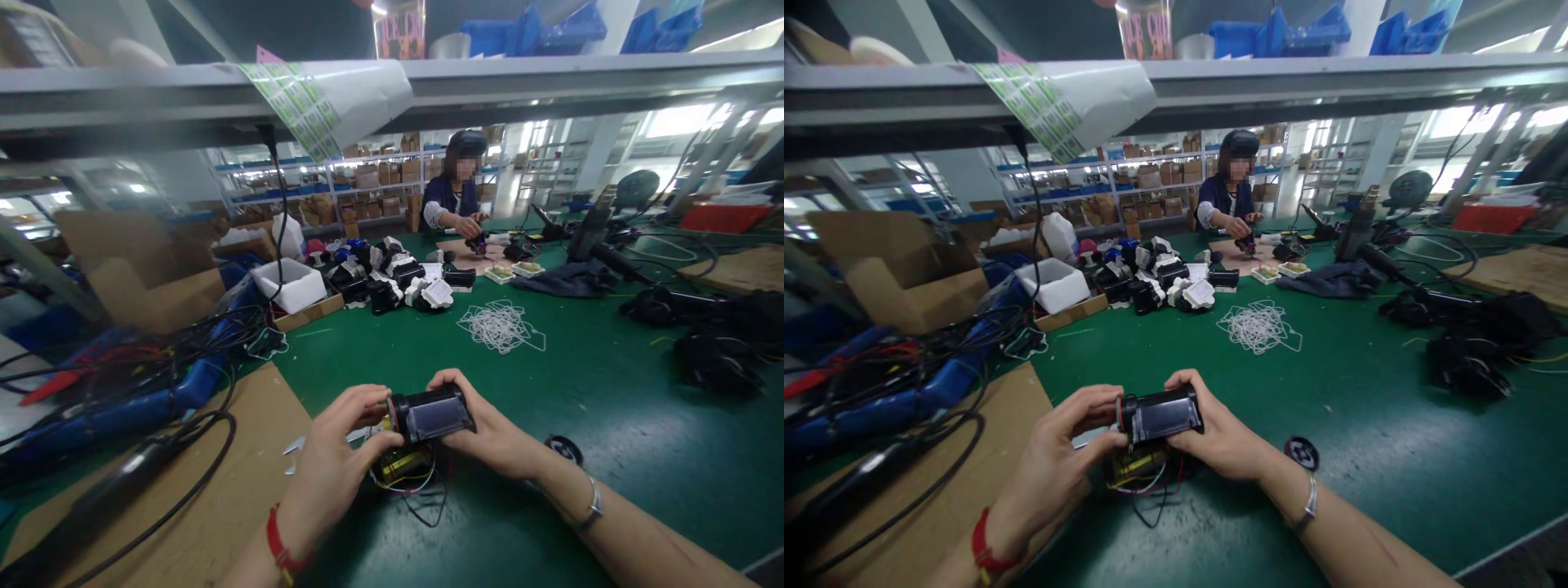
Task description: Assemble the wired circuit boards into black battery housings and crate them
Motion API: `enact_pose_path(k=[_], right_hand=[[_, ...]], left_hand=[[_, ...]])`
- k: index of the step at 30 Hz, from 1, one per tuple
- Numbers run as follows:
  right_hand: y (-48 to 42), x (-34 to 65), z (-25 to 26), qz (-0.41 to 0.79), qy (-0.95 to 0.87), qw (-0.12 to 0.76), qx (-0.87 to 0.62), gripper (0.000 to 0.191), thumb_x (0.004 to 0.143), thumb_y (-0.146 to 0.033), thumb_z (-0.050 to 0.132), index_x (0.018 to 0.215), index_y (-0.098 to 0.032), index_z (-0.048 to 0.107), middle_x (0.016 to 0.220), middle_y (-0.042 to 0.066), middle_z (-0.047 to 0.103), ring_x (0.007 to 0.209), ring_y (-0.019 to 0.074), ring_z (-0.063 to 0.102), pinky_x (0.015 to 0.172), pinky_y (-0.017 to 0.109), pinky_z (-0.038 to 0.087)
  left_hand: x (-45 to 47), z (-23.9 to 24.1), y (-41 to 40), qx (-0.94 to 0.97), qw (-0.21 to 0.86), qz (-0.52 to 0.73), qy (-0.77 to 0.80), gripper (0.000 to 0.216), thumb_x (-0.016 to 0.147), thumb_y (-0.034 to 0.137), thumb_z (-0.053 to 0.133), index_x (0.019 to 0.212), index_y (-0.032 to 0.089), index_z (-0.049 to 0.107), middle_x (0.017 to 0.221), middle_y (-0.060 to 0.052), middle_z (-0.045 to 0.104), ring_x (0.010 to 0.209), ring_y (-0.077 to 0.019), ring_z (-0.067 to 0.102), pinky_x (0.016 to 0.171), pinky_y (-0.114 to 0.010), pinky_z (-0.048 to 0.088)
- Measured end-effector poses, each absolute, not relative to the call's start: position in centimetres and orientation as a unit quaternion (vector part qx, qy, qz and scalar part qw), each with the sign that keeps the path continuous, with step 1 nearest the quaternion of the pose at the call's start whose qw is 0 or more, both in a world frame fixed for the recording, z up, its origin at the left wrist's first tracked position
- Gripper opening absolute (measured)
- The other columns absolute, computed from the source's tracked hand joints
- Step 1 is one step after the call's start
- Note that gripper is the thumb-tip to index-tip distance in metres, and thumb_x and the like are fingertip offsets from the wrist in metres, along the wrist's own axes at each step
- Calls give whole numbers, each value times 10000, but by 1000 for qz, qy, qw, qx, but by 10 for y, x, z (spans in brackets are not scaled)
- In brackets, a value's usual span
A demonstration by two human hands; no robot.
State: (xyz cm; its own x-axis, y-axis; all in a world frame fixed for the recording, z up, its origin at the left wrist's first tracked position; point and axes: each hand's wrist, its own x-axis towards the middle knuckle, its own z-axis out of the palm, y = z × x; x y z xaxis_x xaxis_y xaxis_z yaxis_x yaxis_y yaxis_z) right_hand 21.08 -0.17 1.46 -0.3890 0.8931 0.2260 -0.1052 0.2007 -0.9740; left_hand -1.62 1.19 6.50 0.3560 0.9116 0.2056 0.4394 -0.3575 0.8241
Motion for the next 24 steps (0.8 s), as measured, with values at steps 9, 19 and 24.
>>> enact_pose_path(k=[9,19,24], right_hand=[[-7,196,6,425,-628,561,-331,320,822,-440,590,1015,-251,418,965,26,453,883,178,470,776,302,399],[-11,198,2,311,-670,606,-295,565,674,-683,615,1031,-273,464,982,50,449,889,221,457,767,351,408],[-15,200,3,229,-709,607,-275,452,768,-594,586,1071,-282,462,985,58,485,892,223,476,772,363,408]], left_hand=[[-6,77,1,639,525,309,470,306,710,341,703,929,149,609,868,-52,679,770,-165,644,701,-264,531],[-10,77,3,554,644,275,451,357,687,394,733,870,115,606,762,-18,620,669,-92,570,637,-189,451],[-11,73,4,512,708,241,423,358,728,436,698,824,114,574,755,-17,582,650,-83,548,620,-189,449]])
